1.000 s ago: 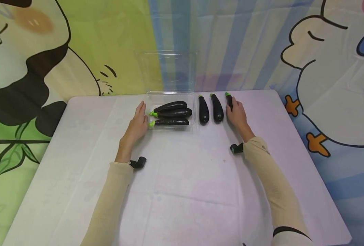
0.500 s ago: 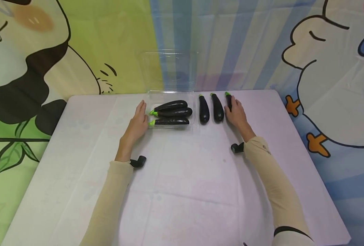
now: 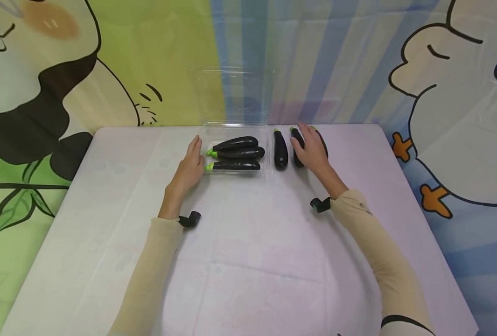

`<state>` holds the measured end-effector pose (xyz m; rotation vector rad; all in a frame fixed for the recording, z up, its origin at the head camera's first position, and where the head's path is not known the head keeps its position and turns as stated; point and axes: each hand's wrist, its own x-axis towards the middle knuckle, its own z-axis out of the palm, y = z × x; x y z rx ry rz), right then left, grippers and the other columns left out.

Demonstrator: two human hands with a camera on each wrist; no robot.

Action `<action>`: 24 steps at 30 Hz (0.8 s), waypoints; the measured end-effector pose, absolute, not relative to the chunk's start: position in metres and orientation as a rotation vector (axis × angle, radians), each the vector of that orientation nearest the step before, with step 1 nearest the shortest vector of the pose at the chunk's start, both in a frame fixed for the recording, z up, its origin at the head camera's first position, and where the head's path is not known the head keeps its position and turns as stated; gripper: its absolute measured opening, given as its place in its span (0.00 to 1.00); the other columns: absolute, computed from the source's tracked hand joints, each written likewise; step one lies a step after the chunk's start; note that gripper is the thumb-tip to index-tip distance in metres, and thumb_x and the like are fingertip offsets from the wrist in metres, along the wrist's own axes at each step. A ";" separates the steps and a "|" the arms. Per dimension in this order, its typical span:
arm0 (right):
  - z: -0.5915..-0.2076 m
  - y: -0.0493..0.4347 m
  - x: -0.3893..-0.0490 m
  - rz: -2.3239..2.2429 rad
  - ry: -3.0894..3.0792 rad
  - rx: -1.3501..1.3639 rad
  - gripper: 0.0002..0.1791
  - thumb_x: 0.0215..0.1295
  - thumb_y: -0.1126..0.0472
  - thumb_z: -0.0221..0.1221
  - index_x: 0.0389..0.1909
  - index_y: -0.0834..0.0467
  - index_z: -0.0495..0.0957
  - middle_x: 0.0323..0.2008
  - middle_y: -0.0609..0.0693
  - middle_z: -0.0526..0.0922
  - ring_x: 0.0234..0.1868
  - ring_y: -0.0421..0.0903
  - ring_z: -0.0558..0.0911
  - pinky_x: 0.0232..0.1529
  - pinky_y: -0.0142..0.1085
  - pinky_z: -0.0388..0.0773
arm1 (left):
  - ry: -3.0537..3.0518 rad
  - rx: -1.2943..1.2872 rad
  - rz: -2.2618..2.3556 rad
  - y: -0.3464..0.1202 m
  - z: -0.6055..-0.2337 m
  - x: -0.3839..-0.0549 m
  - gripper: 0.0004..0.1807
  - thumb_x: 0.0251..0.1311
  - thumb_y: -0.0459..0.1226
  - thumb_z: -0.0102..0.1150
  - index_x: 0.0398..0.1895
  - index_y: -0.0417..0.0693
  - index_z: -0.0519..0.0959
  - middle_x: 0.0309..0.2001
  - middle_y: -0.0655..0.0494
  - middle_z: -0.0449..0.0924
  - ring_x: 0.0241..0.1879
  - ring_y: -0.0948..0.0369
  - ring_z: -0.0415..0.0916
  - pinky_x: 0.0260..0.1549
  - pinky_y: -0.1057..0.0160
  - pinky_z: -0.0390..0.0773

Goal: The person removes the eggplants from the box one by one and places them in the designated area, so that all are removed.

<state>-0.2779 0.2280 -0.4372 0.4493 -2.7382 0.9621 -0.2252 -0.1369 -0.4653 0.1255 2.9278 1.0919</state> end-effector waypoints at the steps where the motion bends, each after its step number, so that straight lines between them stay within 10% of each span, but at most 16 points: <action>1: -0.435 0.224 -0.275 0.959 -2.744 0.481 0.31 0.72 0.56 0.50 0.73 0.63 0.58 0.69 0.68 0.63 0.71 0.65 0.61 0.71 0.58 0.56 | 2.928 0.127 1.088 -0.137 -0.465 -0.226 0.32 0.74 0.37 0.31 0.78 0.44 0.41 0.80 0.55 0.35 0.71 0.45 0.59 0.71 0.48 0.59; 24: -0.439 0.136 -0.249 0.902 -2.876 1.123 0.25 0.68 0.56 0.59 0.64 0.59 0.72 0.61 0.61 0.75 0.60 0.57 0.75 0.57 0.51 0.75 | 2.882 0.097 1.169 -0.140 -0.467 -0.227 0.32 0.73 0.38 0.34 0.78 0.45 0.43 0.80 0.60 0.35 0.75 0.48 0.52 0.72 0.46 0.56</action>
